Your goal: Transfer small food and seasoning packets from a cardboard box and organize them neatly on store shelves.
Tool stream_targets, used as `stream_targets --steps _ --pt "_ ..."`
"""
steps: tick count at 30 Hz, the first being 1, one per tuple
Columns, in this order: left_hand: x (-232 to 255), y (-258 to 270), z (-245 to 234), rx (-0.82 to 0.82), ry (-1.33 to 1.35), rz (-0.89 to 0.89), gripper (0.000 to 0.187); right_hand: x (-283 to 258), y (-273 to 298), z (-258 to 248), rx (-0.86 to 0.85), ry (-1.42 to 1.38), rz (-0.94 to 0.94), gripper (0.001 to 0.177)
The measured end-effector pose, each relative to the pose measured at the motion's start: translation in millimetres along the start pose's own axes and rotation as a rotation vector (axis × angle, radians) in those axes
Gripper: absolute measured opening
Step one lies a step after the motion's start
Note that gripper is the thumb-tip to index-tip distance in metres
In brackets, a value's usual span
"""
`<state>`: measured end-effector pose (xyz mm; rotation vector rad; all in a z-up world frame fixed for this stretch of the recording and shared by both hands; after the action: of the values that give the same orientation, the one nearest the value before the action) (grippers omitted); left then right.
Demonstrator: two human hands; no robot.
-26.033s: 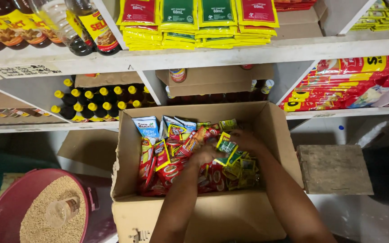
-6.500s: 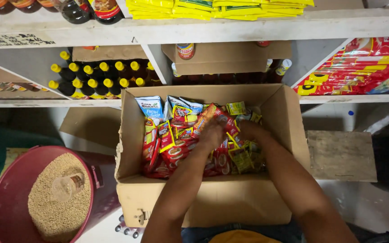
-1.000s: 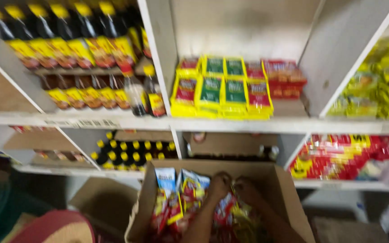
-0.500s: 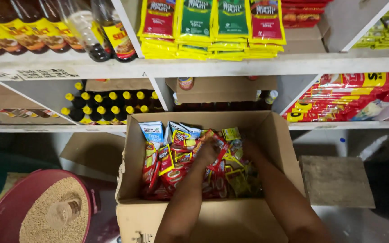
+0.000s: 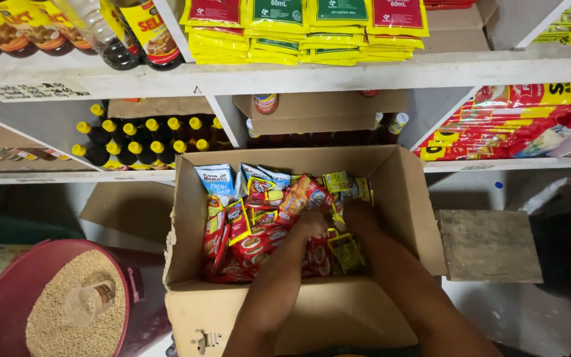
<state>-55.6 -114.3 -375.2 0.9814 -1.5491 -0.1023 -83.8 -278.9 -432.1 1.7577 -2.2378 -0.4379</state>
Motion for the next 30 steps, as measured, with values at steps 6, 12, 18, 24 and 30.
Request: stream_targets --steps 6,12,18,24,30 --pt "-39 -70 19 0.041 -0.557 0.518 0.047 -9 -17 -12 -0.002 -0.036 -0.215 0.064" --pt "-23 -12 5 0.007 0.826 -0.221 0.044 -38 -6 -28 0.086 -0.615 -0.609 0.07" --pt "12 35 -15 0.169 0.803 -0.241 0.05 -26 -15 -23 -0.039 -1.08 -0.271 0.048" --pt "-11 10 -14 0.081 0.887 -0.224 0.045 -9 24 -79 -0.073 -0.744 0.019 0.043" --pt "-24 2 -7 -0.006 1.021 -0.201 0.039 -22 17 -69 -0.16 -1.333 0.028 0.038"
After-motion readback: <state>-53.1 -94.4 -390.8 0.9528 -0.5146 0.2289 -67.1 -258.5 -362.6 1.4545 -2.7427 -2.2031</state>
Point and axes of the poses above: each hand's wrist, its own y-axis away from the middle knuckle, its own z-axis out of the palm, x = y × z, the point moved 7 cm from there along -y, towards the middle knuckle, and after that the axes turned 8 degrees about y, right-handed, at the moved point
